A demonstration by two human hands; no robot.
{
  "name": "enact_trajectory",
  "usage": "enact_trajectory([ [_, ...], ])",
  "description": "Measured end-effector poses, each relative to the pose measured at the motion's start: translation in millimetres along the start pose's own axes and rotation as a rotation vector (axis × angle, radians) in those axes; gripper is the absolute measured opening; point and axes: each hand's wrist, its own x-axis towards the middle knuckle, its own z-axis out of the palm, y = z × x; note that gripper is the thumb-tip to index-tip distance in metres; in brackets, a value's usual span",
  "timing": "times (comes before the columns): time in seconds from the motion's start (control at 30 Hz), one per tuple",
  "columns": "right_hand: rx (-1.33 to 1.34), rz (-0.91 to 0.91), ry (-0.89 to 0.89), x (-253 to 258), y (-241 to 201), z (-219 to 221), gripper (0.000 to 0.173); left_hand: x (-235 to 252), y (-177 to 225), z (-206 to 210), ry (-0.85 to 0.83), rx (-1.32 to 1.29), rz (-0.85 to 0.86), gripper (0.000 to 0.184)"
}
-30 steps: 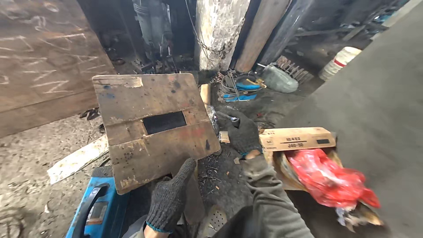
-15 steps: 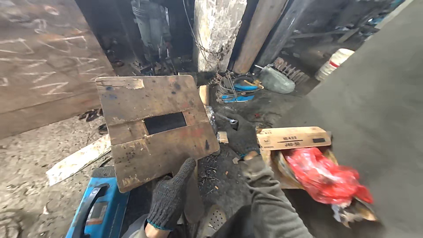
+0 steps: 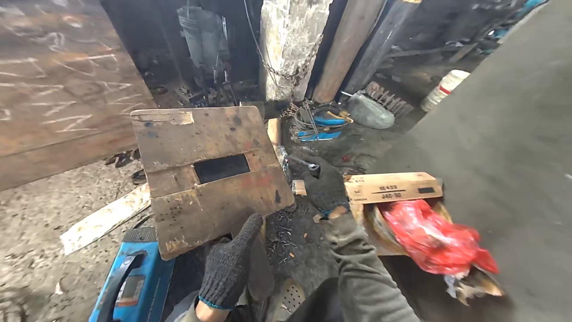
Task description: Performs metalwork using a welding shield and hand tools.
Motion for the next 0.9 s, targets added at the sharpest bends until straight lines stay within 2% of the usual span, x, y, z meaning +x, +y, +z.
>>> enact_trajectory([
  [0.1,-0.031,0.021,-0.078,5,5,8,0.038,-2,1,1,-0.002,0.027,-0.019,0.038],
  [0.23,-0.014,-0.011,0.034,5,0,-2,0.034,0,0,-2,-0.013,0.059,-0.027,0.034],
  [0.33,-0.033,0.009,-0.039,1,6,5,0.038,0,0,-2,-0.006,0.078,-0.047,0.036],
  [0.53,-0.017,-0.023,-0.002,-6,-11,-7,0.031,0,-3,-1,-0.014,0.040,-0.013,0.037],
  [0.63,-0.030,-0.005,-0.050,1,7,10,0.035,-1,-2,-1,-0.027,0.060,-0.027,0.036],
  [0.8,-0.029,-0.010,-0.032,-4,-5,-6,0.034,-1,-1,-3,-0.022,0.067,-0.037,0.038],
  [0.9,-0.020,-0.004,-0.056,-9,15,9,0.038,-3,2,-3,-0.033,0.075,-0.053,0.038],
])
